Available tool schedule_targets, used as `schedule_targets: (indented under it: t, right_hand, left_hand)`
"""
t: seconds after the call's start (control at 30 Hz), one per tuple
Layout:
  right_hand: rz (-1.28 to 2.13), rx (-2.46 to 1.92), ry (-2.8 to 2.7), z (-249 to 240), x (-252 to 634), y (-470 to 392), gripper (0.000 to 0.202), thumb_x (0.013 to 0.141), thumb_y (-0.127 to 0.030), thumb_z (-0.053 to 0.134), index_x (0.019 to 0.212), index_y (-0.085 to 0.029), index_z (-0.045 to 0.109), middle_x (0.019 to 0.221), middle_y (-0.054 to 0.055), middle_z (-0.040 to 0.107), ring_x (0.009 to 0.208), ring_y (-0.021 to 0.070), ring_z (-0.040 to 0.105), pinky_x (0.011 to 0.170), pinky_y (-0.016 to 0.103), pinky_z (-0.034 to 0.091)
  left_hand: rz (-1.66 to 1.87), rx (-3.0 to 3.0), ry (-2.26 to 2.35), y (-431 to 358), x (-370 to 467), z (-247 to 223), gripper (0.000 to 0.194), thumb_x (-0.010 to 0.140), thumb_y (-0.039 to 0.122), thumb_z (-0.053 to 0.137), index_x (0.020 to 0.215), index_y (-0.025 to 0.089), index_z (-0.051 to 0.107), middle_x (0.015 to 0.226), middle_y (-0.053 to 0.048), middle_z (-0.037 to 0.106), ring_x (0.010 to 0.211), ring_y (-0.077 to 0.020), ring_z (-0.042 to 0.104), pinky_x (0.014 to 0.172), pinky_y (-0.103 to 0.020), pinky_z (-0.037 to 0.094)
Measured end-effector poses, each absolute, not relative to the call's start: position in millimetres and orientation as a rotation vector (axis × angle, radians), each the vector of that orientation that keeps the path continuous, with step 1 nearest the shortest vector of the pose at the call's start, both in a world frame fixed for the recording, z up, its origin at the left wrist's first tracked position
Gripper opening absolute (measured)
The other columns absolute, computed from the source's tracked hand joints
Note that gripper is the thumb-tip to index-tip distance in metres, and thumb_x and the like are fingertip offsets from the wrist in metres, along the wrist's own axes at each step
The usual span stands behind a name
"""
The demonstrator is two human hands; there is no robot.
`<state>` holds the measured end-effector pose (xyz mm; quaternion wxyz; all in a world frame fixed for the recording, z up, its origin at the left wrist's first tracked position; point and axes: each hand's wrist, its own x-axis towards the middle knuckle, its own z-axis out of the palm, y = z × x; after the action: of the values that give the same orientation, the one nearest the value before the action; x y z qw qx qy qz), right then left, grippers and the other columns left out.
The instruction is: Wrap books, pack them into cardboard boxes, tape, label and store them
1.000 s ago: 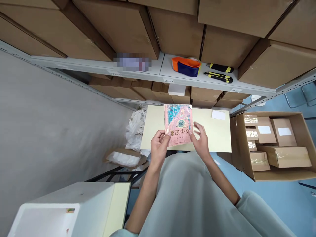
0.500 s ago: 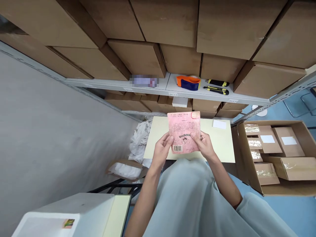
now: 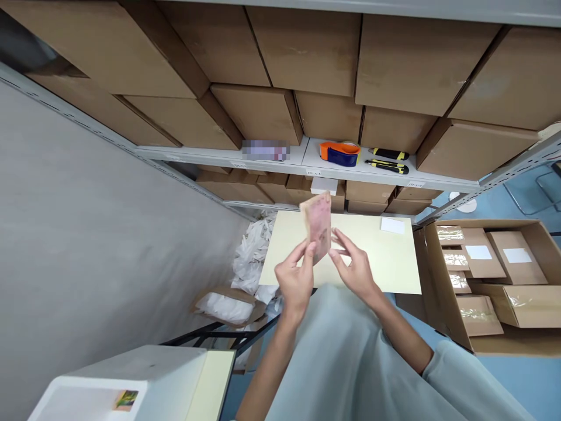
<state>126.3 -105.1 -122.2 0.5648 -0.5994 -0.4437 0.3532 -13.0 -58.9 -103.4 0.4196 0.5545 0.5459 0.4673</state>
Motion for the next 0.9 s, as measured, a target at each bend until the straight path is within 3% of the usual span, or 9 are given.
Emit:
schedule_targets:
  t: [0.13,0.2,0.33,0.47,0.6,0.7,0.83,0.9]
  right_hand:
    - [0.896,-1.379,-0.891,-115,115,-103,0.054,0.094,-0.063,0.081,0.128,-0.022,0.078,0.105,0.007,0.085,0.092,0.0265,0.082,0.084,0.038,0.071]
    - [0.913,-1.329,-0.806,-115,122,-98,0.055,0.094,-0.069,0.078,0.118,-0.02,0.079,0.097,0.007,0.084,0.088,0.0252,0.08,0.08,0.036,0.069]
    - [1.045,-1.176,-0.861,-115,146,-94,0.054,0.096,-0.073,0.074,0.111,-0.022,0.081,0.101,0.006,0.085,0.09,0.0247,0.079,0.085,0.037,0.067]
    - [1.112,-1.134,-0.953,-110,153,-100,0.055,0.099,-0.074,0.071,0.112,-0.022,0.082,0.103,0.005,0.085,0.09,0.0236,0.079,0.091,0.038,0.066]
    - [1.105,-1.144,-0.979,-112,150,-98,0.059,0.097,-0.077,0.07,0.113,-0.022,0.083,0.103,0.005,0.086,0.094,0.0254,0.08,0.092,0.04,0.067]
    - [1.108,-1.186,-0.967,-119,151,-94,0.062,0.097,-0.078,0.07,0.12,-0.022,0.082,0.11,0.009,0.087,0.105,0.0288,0.081,0.093,0.043,0.069]
    - [0.718,-1.332,-0.807,-122,143,-99,0.059,0.103,-0.069,0.067,0.14,-0.024,0.076,0.143,0.016,0.078,0.138,0.0312,0.073,0.116,0.051,0.06]
    - [0.669,-1.335,-0.805,-120,130,-105,0.055,0.106,-0.062,0.066,0.147,-0.026,0.073,0.152,0.015,0.074,0.143,0.0304,0.071,0.121,0.052,0.057]
  left_hand:
    - [1.027,1.674,1.002,-72,-7,-100,0.036,0.1,0.04,0.075,0.132,0.025,0.085,0.139,-0.01,0.081,0.132,-0.0308,0.077,0.12,-0.048,0.06]
    - [0.942,1.693,0.93,-66,-16,-98,0.041,0.102,0.042,0.073,0.139,0.025,0.082,0.144,-0.011,0.078,0.14,-0.0297,0.073,0.126,-0.048,0.055]
    - [1.082,1.502,1.222,-37,-48,-95,0.05,0.096,0.056,0.081,0.135,0.024,0.082,0.146,-0.012,0.077,0.146,-0.032,0.067,0.129,-0.049,0.05]
    - [0.825,1.14,1.055,-23,-61,-99,0.067,0.08,0.074,0.089,0.114,0.016,0.086,0.116,-0.017,0.086,0.11,-0.0335,0.082,0.099,-0.046,0.068]
    - [0.839,0.948,0.995,-31,-56,-102,0.067,0.069,0.069,0.099,0.106,0.015,0.085,0.095,-0.012,0.086,0.086,-0.0259,0.082,0.086,-0.038,0.068]
    - [0.903,0.963,1.045,-36,-55,-103,0.067,0.072,0.07,0.097,0.107,0.015,0.085,0.089,-0.01,0.085,0.085,-0.026,0.081,0.082,-0.037,0.067]
    - [1.078,1.13,1.176,-41,-54,-102,0.057,0.084,0.069,0.087,0.108,0.017,0.086,0.093,-0.007,0.085,0.091,-0.0262,0.081,0.082,-0.033,0.066]
    - [1.171,1.214,1.242,-48,-46,-101,0.052,0.093,0.066,0.081,0.111,0.019,0.086,0.101,-0.007,0.087,0.097,-0.0268,0.082,0.087,-0.034,0.066]
